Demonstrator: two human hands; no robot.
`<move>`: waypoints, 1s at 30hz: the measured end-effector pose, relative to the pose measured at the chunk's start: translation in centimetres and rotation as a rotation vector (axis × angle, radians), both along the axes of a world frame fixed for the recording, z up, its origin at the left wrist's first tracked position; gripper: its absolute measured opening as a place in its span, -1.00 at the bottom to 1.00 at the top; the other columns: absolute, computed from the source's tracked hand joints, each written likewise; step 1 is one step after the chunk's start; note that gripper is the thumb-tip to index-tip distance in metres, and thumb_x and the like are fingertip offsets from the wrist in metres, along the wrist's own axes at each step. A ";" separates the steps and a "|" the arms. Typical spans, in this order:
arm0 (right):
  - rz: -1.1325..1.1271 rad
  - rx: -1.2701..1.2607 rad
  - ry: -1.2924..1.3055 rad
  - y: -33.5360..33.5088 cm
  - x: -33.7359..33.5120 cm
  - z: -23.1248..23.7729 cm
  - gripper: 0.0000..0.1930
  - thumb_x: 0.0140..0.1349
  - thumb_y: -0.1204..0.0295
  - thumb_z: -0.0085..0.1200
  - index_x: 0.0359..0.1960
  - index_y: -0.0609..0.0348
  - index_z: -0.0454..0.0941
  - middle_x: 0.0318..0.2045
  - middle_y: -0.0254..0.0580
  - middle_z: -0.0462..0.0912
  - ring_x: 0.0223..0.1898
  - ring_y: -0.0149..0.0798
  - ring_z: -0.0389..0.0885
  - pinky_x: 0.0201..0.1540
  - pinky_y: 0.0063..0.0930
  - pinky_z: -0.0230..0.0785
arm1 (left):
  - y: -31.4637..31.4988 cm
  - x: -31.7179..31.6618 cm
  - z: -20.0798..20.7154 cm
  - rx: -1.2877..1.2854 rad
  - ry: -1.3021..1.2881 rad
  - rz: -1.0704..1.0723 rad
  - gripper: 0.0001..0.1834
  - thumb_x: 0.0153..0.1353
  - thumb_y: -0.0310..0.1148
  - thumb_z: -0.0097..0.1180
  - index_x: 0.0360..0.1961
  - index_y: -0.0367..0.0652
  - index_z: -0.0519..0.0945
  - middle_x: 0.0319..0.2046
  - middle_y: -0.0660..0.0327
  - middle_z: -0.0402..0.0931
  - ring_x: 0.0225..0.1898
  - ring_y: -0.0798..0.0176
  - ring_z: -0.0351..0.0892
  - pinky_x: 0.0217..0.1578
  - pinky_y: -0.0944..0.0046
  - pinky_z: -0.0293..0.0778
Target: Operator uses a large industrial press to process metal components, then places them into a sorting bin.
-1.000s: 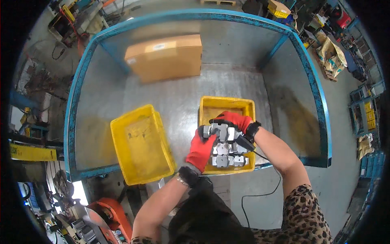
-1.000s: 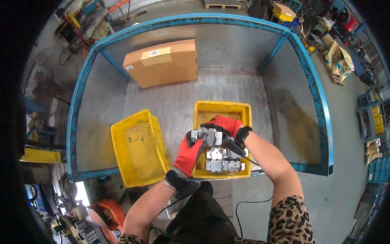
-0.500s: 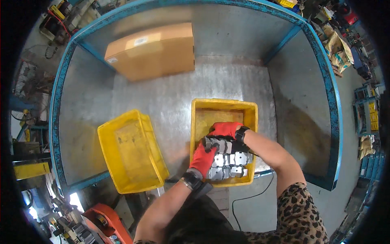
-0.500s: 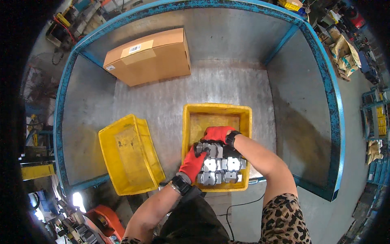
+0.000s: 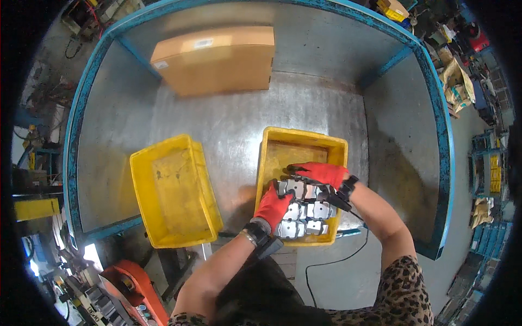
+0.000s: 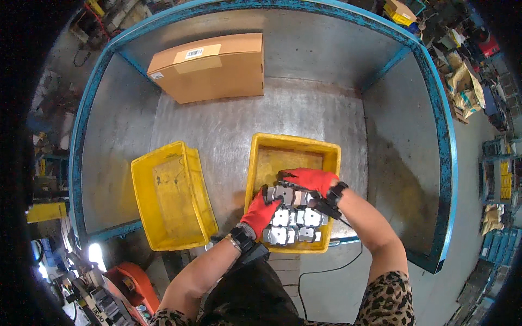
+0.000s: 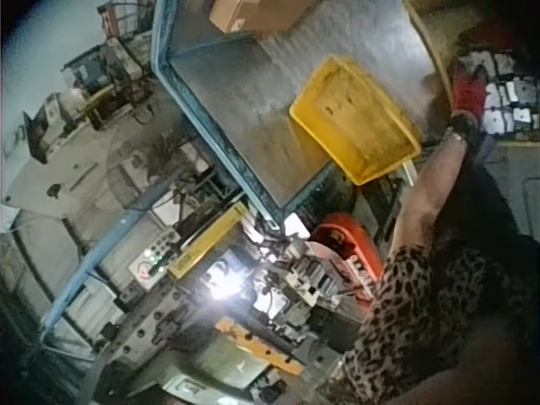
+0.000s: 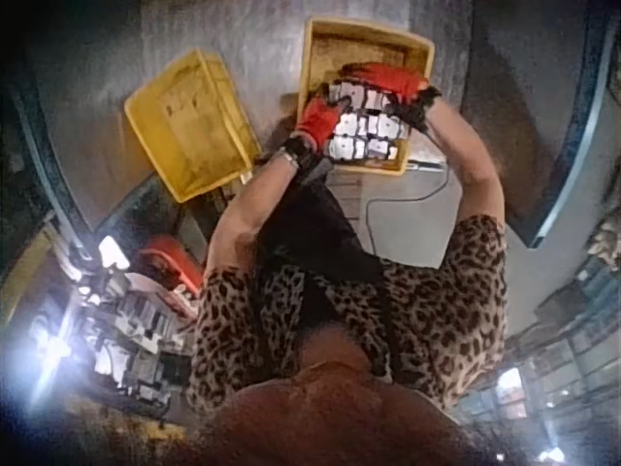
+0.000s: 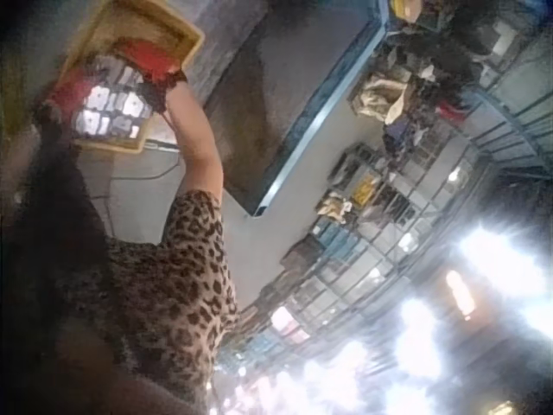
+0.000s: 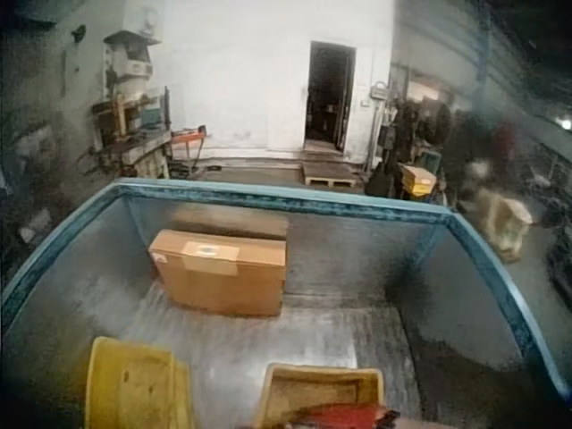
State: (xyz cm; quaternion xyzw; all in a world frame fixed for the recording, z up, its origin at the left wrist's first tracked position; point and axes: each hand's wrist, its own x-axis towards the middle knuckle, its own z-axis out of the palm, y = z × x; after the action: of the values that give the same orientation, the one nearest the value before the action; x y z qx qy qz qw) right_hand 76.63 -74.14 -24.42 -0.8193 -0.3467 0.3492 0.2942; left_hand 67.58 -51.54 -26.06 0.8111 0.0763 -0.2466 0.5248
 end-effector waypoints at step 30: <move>-0.607 0.384 0.199 10.3 -4.4 8.9 -0.38 0.31 0.59 0.01 0.43 0.29 0.22 0.30 -0.01 0.43 0.29 -0.15 0.44 0.28 -0.31 0.36 | 27.4 -23.5 15.2 0.123 -0.136 0.434 -0.33 0.31 -0.18 0.24 0.36 -0.21 0.34 0.23 -0.05 0.46 0.23 0.05 0.48 0.23 0.13 0.40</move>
State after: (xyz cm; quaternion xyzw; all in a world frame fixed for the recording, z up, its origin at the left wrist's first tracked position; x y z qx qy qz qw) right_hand 72.24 -63.88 -15.49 -0.7767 -0.1169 0.2525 0.5650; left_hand 44.12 -24.16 -10.87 0.8210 0.2284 -0.0678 0.5189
